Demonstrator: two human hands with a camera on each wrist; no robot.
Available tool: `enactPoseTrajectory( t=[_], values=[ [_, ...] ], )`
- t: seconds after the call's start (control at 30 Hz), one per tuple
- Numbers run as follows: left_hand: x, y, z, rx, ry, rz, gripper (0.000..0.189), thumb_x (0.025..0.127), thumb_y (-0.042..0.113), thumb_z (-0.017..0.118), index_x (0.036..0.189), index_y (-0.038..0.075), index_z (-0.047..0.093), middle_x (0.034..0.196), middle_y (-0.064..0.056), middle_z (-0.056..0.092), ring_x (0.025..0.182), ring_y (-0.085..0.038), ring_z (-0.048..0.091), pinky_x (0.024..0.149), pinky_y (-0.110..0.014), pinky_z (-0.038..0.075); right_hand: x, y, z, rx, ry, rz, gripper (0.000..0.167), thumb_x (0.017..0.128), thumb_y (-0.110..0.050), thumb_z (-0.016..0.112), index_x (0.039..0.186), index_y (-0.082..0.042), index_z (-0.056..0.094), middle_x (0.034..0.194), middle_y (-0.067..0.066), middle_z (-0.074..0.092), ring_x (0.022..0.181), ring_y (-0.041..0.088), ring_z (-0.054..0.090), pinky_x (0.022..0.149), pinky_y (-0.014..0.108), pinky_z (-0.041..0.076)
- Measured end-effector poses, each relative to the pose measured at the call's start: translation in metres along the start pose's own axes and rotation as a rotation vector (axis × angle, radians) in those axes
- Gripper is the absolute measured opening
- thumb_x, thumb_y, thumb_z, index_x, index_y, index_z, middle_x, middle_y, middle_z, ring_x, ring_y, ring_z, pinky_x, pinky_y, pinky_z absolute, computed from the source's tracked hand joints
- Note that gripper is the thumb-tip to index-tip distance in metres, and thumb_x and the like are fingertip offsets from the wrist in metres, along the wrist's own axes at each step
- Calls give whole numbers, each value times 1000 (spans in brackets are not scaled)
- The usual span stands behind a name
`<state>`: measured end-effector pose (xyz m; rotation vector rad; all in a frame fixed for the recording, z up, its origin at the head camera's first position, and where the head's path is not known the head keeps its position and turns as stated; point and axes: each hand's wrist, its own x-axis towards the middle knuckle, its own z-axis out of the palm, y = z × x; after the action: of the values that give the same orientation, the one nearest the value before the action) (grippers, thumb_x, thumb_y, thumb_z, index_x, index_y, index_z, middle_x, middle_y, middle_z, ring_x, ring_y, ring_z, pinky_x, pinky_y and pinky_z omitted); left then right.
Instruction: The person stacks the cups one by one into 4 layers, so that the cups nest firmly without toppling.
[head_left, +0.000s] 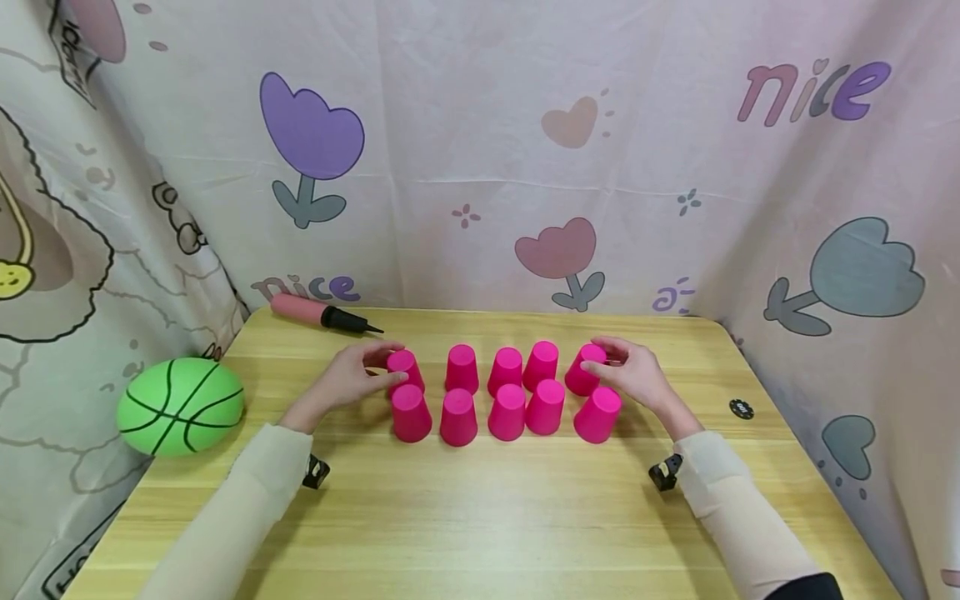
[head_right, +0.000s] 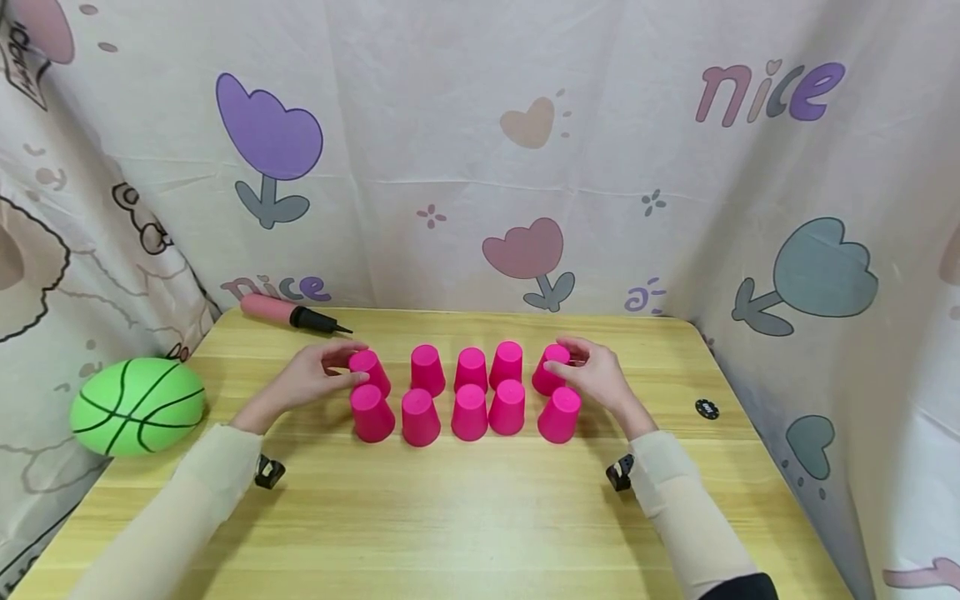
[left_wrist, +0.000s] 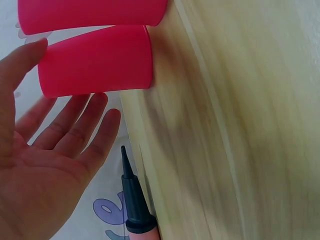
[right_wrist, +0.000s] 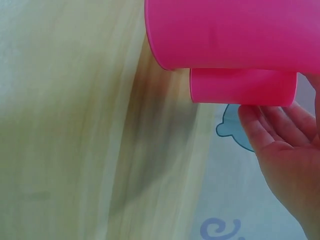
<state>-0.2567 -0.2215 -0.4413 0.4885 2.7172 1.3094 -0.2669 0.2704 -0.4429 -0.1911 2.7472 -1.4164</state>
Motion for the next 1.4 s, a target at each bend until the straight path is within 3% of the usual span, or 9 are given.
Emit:
enactPoseTrajectory(
  t=[0.37, 0.57, 0.87, 1.1, 1.4],
  values=[
    [12, 7, -5, 49, 16, -25, 56, 93, 32, 81, 140, 7, 64, 126, -15, 73, 118, -33, 68, 97, -46, 60, -2, 2, -1, -5, 27, 1, 62, 90, -41, 84, 139, -8, 64, 132, 15, 71, 121, 33, 67, 101, 38, 58],
    [33, 22, -15, 92, 14, -16, 53, 93, 32, 81, 136, 6, 66, 124, -15, 73, 116, -33, 68, 100, -48, 58, 1, 3, -2, -23, 22, -6, 60, 90, -41, 84, 136, -7, 65, 130, 14, 72, 119, 32, 68, 100, 40, 59],
    [73, 45, -29, 105, 16, -62, 50, 94, 30, 79, 136, 8, 62, 125, -17, 69, 114, -34, 65, 94, -47, 61, 3, 0, -1, -36, 2, -11, 61, 91, -40, 84, 136, -5, 64, 131, 17, 70, 121, 34, 67, 103, 48, 58],
    [100, 54, -22, 116, 13, -101, 54, 94, 32, 79, 137, 6, 61, 131, -20, 67, 119, -37, 64, 95, -49, 61, 4, -2, -2, -47, -11, -7, 61, 91, -40, 84, 136, -5, 63, 130, 15, 70, 119, 33, 68, 101, 47, 60],
    [123, 50, -11, 129, 4, -132, 53, 94, 30, 79, 138, 5, 62, 130, -20, 67, 118, -37, 63, 100, -49, 59, 3, -3, -5, -50, -21, -4, 62, 91, -42, 82, 136, -4, 63, 131, 18, 70, 119, 35, 67, 101, 47, 60]
  ],
)
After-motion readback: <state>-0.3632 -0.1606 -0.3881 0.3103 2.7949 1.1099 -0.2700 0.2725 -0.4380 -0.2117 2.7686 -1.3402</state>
